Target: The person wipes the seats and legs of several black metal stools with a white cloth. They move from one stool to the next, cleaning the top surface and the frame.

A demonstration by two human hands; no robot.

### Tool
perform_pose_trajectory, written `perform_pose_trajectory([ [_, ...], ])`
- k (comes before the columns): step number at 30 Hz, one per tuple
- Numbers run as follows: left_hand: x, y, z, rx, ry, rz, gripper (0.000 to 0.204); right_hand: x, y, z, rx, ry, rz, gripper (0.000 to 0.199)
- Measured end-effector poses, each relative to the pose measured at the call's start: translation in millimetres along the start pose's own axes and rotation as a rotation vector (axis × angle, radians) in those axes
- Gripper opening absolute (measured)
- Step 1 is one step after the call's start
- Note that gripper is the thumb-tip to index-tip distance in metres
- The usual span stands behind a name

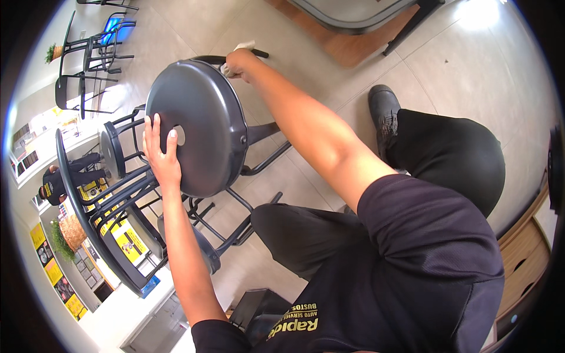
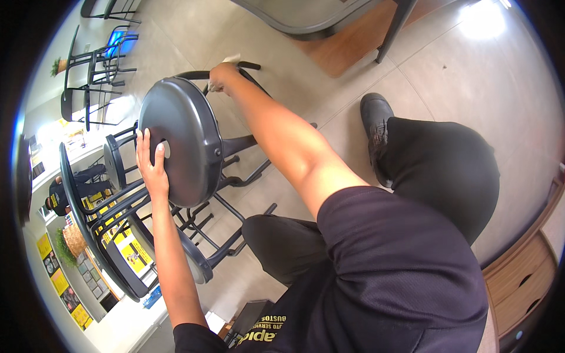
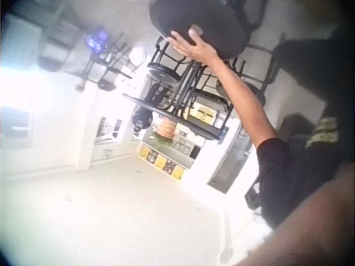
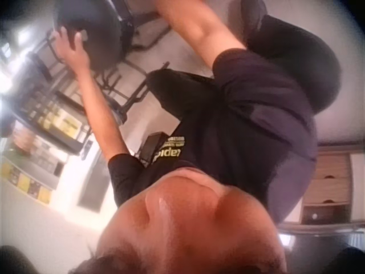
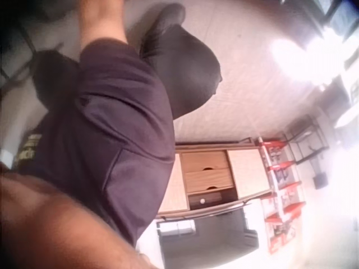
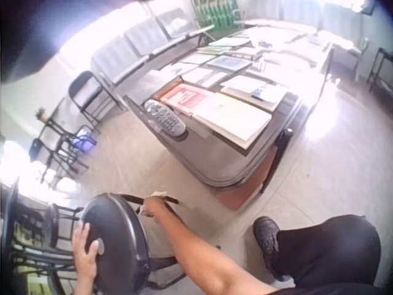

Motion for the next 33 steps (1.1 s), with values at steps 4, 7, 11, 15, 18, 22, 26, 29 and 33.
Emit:
perform_pose_trajectory([
  [4,-5,-11,17,0.003,-0.004,-0.003,0.056,5,-29,56,-0.090,-0.299,-0.054,0.018],
  [7,0,-11,19,-0.015,0.004,0.015,0.056,-32,-61,97,-0.138,-0.335,-0.455,0.024],
  [11,-1,-4,7,0.004,0.017,-0.007,0.055,-92,-72,31,-0.444,-0.094,-0.261,0.040],
  [15,-8,-6,18,-0.077,0.020,-0.026,0.057,-96,-20,-36,-0.331,0.227,0.367,0.043],
  [18,0,1,-5,-0.017,0.011,0.022,0.057,-132,36,-102,-0.147,0.330,0.350,0.035],
  [22,-2,-2,6,-0.073,0.014,0.012,0.057,-112,71,-122,0.194,0.200,-0.019,0.024],
  [26,-8,-3,20,-0.119,0.034,0.033,0.055,-76,81,-108,0.231,-0.012,-0.076,0.028],
  [29,-6,1,11,-0.102,0.056,0.035,0.055,-81,64,-118,0.240,-0.043,-0.090,0.033],
  [33,-3,0,7,-0.117,0.059,0.020,0.056,-84,42,-115,0.167,0.058,0.054,0.029],
])
Point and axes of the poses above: each hand's wrist, its own z-axis away from the middle knuckle, its own x-axis out of the palm, y = z × x, the point moved 3 cm from there along -z, towards the middle knuckle, and after that the axes turned 6 degrees about -z, right-handed, at the moved point
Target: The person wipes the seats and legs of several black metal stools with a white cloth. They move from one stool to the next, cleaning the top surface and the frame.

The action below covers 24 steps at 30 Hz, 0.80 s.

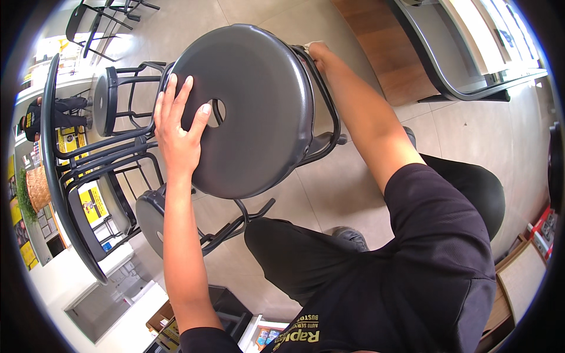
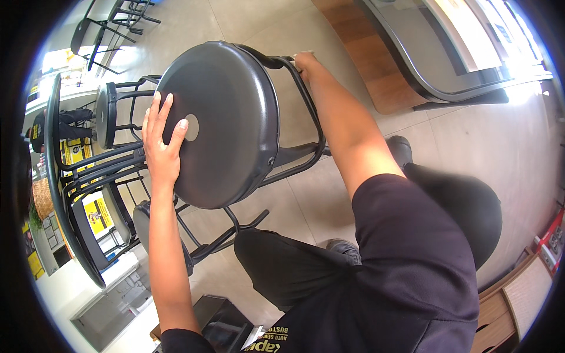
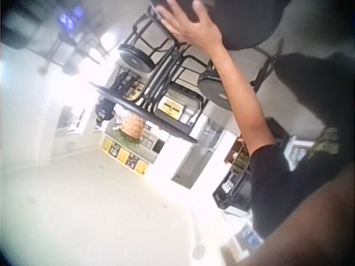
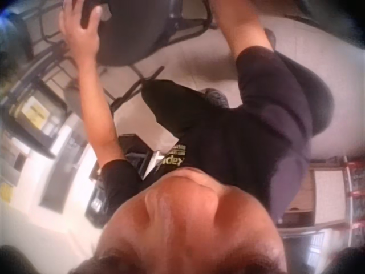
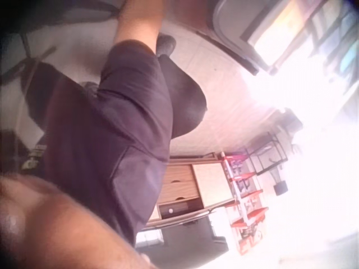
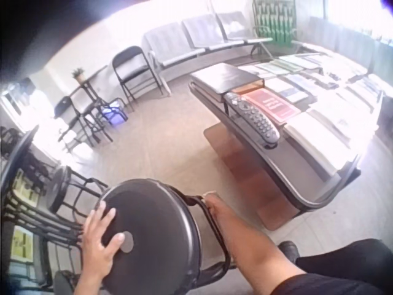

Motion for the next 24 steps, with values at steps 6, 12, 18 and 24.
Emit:
perform_pose_trajectory([
  [6,0,-6,6,0.014,0.014,-0.011,0.055,14,-44,63,-0.272,-0.080,0.582,0.029],
  [12,-9,-5,9,0.036,0.037,-0.012,0.054,19,-84,32,-0.705,0.130,0.972,0.041],
  [18,0,-13,15,-0.006,0.033,-0.008,0.054,27,-26,3,-0.487,-0.176,1.132,0.044],
  [24,9,-7,3,0.021,0.038,-0.005,0.055,-17,-41,25,-0.925,-0.174,0.987,0.036],
])
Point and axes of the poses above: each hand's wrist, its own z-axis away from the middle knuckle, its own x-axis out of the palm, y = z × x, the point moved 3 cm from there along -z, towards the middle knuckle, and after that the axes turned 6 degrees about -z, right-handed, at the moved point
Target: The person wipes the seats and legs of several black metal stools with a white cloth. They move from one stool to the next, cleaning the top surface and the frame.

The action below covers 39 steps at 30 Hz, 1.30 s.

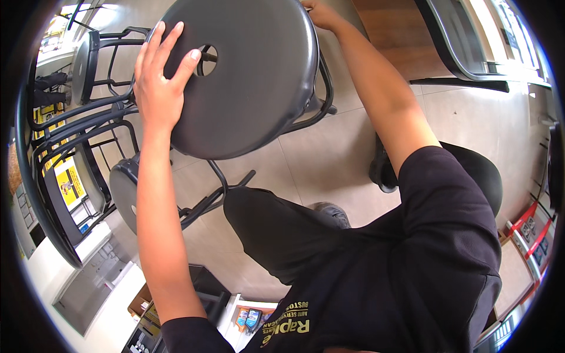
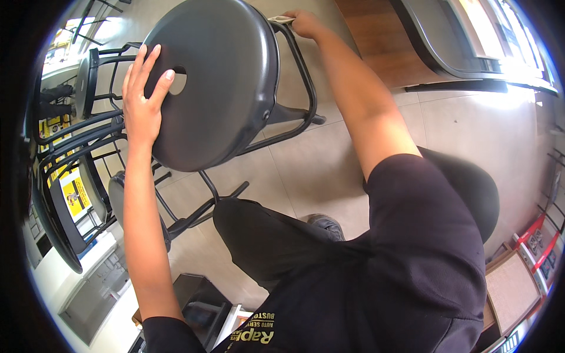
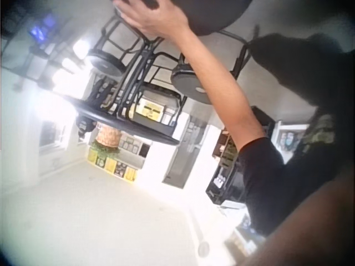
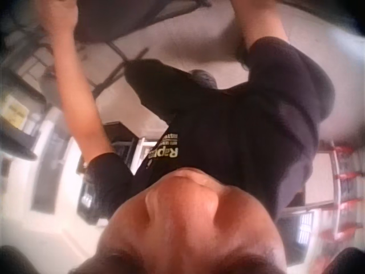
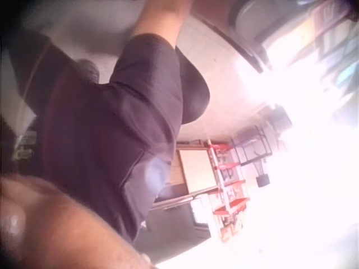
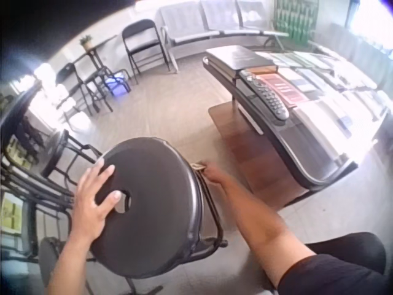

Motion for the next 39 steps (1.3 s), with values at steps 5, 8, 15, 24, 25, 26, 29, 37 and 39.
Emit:
perform_pose_trajectory([
  [5,-2,-8,8,0.037,0.064,-0.063,0.055,-37,-39,74,0.212,-0.012,-0.069,0.039],
  [8,9,-21,-2,0.157,0.102,-0.091,0.058,-37,-23,164,0.507,0.082,-0.012,0.042],
  [15,-5,1,-1,-0.023,0.078,-0.011,0.059,48,-13,326,1.065,0.014,-0.377,0.036],
  [24,2,-11,3,-0.021,0.075,-0.121,0.060,26,-78,320,1.100,0.052,-0.670,0.033],
  [25,3,-11,2,-0.032,0.066,-0.121,0.060,20,-88,316,1.085,0.019,-0.625,0.032],
  [26,4,-9,2,-0.043,0.055,-0.120,0.061,15,-98,313,1.070,-0.013,-0.580,0.032],
  [29,4,-8,0,-0.061,0.044,-0.128,0.063,-5,-124,306,0.891,-0.027,-0.508,0.030],
  [37,12,-14,-1,-0.063,0.073,-0.102,0.063,-34,-69,311,0.954,0.224,-0.682,0.034],
  [39,12,-12,-3,-0.072,0.064,-0.097,0.064,-15,-61,320,0.967,0.116,-0.529,0.032],
])
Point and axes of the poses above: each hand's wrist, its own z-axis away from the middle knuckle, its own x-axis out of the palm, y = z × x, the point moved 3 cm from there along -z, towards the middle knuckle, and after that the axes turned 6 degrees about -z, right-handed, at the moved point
